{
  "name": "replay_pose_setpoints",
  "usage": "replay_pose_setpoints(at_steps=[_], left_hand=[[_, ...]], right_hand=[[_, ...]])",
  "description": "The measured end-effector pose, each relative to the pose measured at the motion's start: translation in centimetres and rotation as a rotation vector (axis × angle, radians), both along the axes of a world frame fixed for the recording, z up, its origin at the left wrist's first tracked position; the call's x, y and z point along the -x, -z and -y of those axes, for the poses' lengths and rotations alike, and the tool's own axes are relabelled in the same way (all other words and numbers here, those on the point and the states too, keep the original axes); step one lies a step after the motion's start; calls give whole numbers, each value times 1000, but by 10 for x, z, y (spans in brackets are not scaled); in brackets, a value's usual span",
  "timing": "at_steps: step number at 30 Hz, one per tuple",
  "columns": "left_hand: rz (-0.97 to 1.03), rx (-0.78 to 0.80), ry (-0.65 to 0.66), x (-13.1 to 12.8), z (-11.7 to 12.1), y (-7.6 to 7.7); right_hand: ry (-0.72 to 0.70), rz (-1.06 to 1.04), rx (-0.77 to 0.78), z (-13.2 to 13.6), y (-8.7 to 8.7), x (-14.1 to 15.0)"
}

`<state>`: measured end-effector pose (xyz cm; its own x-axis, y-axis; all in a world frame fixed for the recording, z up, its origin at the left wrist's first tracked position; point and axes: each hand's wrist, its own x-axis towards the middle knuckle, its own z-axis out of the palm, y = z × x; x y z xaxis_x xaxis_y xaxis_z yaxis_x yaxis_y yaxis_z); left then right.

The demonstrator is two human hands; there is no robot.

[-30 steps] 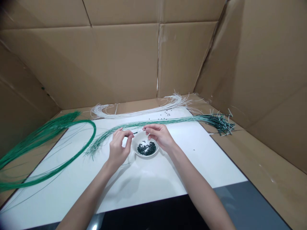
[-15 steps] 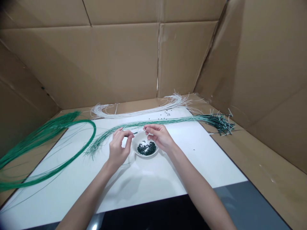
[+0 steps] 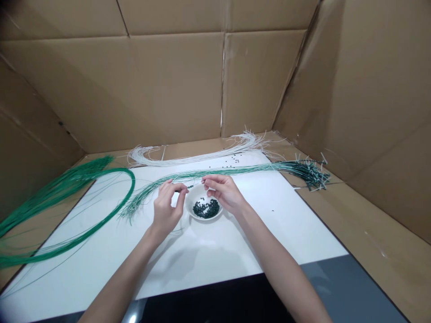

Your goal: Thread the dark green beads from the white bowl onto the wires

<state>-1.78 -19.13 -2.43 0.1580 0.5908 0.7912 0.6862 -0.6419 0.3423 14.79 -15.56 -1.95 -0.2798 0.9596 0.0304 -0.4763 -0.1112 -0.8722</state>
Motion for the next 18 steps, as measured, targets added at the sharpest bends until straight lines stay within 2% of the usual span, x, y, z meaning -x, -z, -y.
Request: replay_pose_setpoints(at_steps=[12, 18], left_hand=[[1, 6, 34, -1, 1, 0], [0, 6, 41, -1, 0, 0]], right_hand=[[14, -29, 8, -1, 1, 1], [4, 10, -52, -1, 0, -1]])
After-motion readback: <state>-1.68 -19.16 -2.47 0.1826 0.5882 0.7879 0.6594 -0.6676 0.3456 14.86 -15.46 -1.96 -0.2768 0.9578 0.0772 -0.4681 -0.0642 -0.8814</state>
